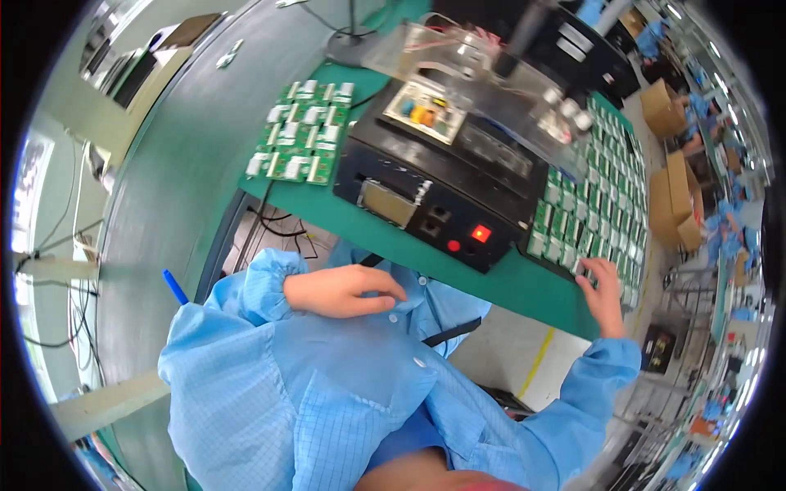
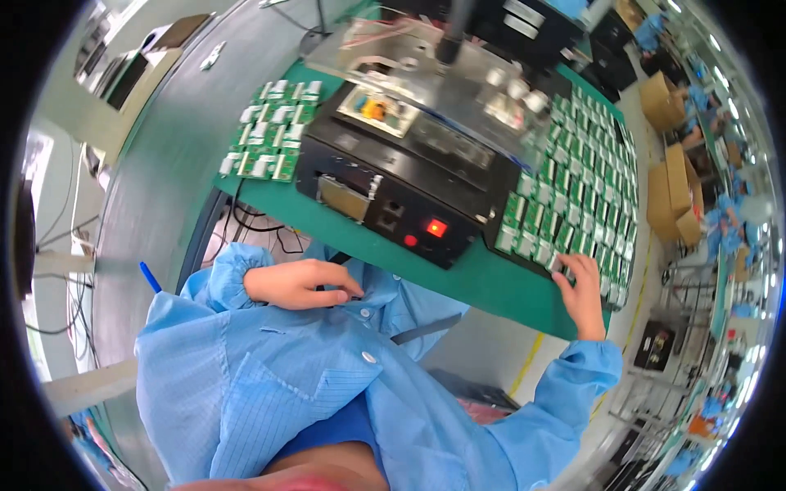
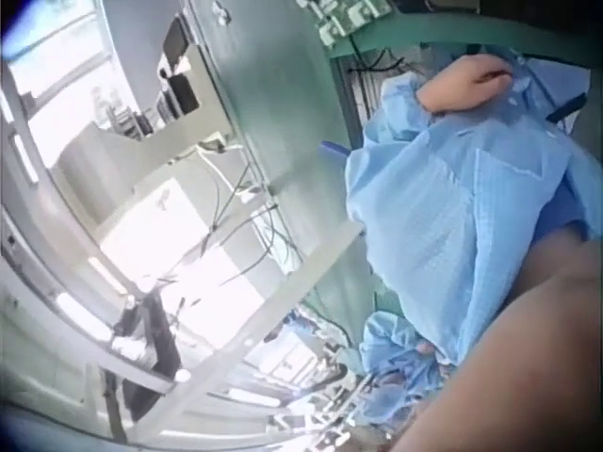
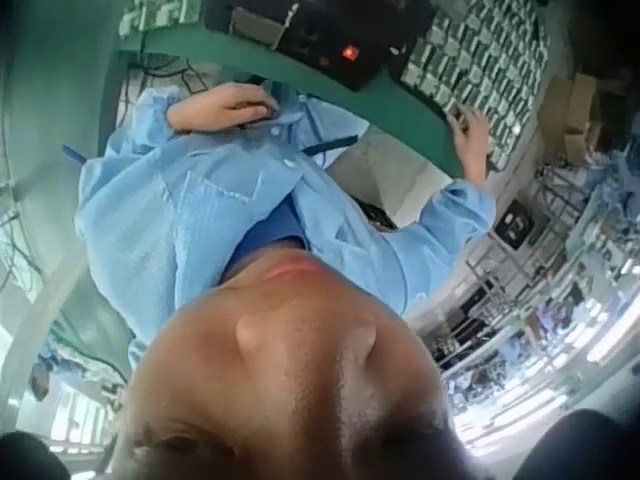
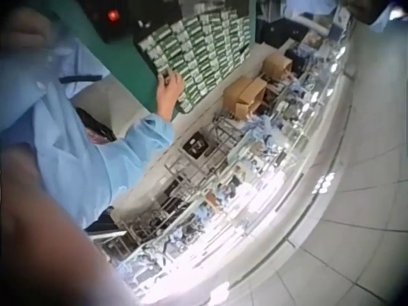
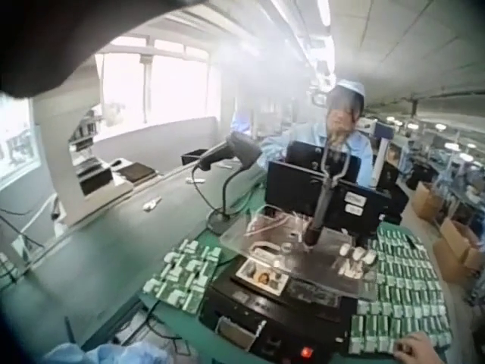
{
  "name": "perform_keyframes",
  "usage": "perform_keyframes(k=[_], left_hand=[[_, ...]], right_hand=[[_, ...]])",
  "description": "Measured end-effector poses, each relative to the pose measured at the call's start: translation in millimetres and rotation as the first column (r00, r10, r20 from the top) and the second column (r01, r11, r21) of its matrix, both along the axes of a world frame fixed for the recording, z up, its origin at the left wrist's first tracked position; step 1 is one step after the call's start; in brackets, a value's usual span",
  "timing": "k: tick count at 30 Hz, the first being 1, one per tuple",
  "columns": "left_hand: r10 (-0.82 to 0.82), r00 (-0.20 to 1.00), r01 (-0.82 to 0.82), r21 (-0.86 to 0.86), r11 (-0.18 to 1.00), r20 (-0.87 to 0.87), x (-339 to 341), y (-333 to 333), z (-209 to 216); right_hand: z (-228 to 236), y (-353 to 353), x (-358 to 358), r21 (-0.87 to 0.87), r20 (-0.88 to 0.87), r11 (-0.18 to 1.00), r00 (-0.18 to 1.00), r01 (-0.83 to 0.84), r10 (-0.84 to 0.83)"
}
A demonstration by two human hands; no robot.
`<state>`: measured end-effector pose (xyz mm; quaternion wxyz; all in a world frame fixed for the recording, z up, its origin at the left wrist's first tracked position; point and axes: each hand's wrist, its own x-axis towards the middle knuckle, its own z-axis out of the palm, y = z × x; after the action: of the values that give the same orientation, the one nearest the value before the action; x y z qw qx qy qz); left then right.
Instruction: Testing printed circuit boards by placing them into a test fixture and scanning barcodes.
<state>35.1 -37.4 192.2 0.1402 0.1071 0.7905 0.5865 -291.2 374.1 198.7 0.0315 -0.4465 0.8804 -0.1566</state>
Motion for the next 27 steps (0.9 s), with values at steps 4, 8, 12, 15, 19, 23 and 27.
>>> perform_keyframes(k=[4, 8, 12, 15, 19, 23, 27], left_hand=[[0.300, 0.917, -0.308, 0.012, 0.951, -0.262, 14.1, -23.2, 18.9], [0.506, 0.348, -0.922, -0.190, 0.338, -0.789, 19.1, -74.9, 4.5], [0.645, 0.278, -0.945, -0.323, 0.051, -0.712, 9.2, -130.4, -8.0], [0.662, 0.386, -0.882, -0.468, 0.060, -0.642, 3.5, -135.8, -20.8], [0.594, 0.461, -0.845, -0.532, 0.065, -0.660, 6.4, -142.8, -29.5], [0.513, 0.428, -0.897, -0.419, 0.141, -0.744, -0.5, -146.2, -30.9], [0.527, 0.434, -0.900, -0.378, 0.217, -0.731, 0.2, -147.8, -26.1]], right_hand=[[-8.6, 16.6, 3.3, -0.173, 0.131, 0.972, 0.982, 0.158, -0.136], [-6.1, 21.5, 14.4, -0.333, 0.441, 0.837, 0.856, 0.434, -0.268], [10.9, -71.7, 84.5, -0.554, 0.395, 0.719, 0.892, 0.420, -0.217], [11.6, -155.4, 112.4, -0.567, 0.098, 0.777, 0.959, 0.273, -0.265], [29.0, -243.5, 131.4, -0.586, -0.179, 0.803, 0.949, 0.109, -0.259], [19.9, -279.9, 117.4, -0.544, -0.274, 0.817, 0.880, 0.190, -0.387], [12.7, -291.6, 103.0, -0.492, -0.413, 0.858, 0.827, 0.150, -0.382]])
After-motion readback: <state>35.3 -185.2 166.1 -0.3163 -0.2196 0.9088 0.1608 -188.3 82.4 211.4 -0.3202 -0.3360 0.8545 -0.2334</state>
